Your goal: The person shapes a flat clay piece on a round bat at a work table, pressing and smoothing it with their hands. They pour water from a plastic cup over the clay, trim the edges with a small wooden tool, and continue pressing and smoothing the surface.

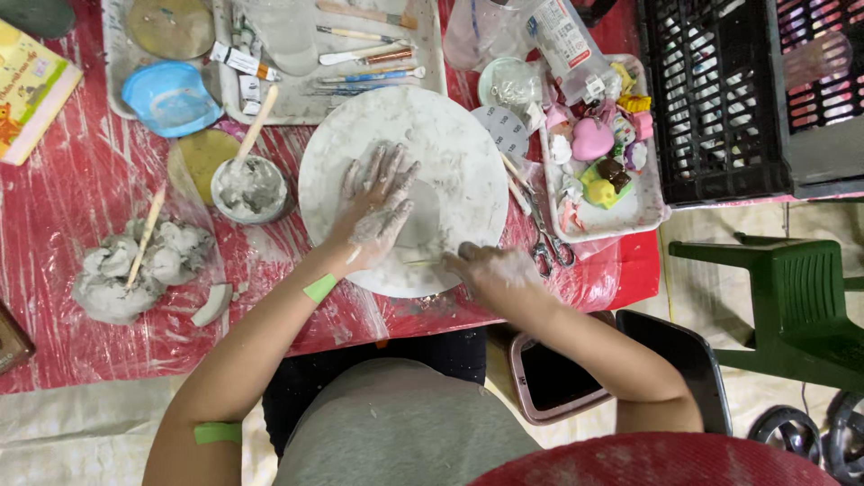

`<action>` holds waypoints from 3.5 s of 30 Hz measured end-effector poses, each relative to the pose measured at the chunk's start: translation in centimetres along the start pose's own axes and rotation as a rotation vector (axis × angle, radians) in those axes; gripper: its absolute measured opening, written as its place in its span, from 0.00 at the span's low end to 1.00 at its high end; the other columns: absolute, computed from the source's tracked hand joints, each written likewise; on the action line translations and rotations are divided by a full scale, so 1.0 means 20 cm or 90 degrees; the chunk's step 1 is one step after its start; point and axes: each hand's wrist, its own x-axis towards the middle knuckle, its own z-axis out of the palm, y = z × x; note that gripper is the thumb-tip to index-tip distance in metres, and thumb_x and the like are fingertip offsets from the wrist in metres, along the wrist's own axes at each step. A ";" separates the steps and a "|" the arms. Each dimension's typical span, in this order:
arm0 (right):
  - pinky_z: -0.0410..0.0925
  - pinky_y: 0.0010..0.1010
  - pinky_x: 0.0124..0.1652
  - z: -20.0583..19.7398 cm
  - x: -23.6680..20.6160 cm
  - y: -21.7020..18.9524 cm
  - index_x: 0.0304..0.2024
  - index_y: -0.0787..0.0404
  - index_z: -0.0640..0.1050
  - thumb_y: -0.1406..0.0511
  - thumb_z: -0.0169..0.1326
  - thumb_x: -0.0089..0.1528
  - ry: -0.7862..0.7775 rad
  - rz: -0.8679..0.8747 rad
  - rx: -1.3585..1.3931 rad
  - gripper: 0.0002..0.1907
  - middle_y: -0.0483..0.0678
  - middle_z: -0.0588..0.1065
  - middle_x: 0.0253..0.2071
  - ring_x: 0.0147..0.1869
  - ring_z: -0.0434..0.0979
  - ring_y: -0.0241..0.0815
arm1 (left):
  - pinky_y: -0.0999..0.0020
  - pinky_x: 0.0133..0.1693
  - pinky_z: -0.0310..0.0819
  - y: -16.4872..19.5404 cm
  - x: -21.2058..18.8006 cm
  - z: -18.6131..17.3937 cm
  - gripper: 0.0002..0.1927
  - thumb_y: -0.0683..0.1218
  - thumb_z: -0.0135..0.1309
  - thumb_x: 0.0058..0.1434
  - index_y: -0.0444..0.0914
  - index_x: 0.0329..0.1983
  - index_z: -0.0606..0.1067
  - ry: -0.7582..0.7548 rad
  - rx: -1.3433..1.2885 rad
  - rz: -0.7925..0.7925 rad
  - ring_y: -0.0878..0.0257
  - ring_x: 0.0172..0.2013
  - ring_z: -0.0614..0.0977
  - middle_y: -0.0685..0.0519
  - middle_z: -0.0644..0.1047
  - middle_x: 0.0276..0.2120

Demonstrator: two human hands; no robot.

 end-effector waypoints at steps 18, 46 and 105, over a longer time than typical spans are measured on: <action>0.72 0.34 0.22 0.05 0.07 -0.23 0.55 0.53 0.78 0.63 0.58 0.55 0.097 0.128 0.074 0.24 0.48 0.80 0.42 0.24 0.80 0.42 | 0.40 0.70 0.28 0.01 0.01 0.01 0.31 0.53 0.32 0.74 0.42 0.79 0.50 -0.019 -0.019 -0.008 0.45 0.77 0.42 0.44 0.45 0.78; 0.72 0.33 0.41 0.28 0.28 0.33 0.47 0.67 0.78 0.69 0.52 0.70 0.545 0.445 0.558 0.08 0.52 0.79 0.34 0.37 0.78 0.45 | 0.37 0.67 0.31 0.11 0.10 -0.02 0.55 0.71 0.59 0.51 0.42 0.77 0.55 -0.047 0.062 0.065 0.42 0.74 0.44 0.36 0.45 0.75; 0.71 0.43 0.49 0.18 0.19 0.31 0.50 0.66 0.80 0.69 0.53 0.69 0.496 0.232 0.360 0.09 0.59 0.79 0.43 0.46 0.80 0.57 | 0.48 0.47 0.72 -0.31 -1.12 -0.79 0.45 0.57 0.78 0.36 0.37 0.57 0.74 0.395 0.366 -0.295 0.45 0.49 0.81 0.43 0.79 0.51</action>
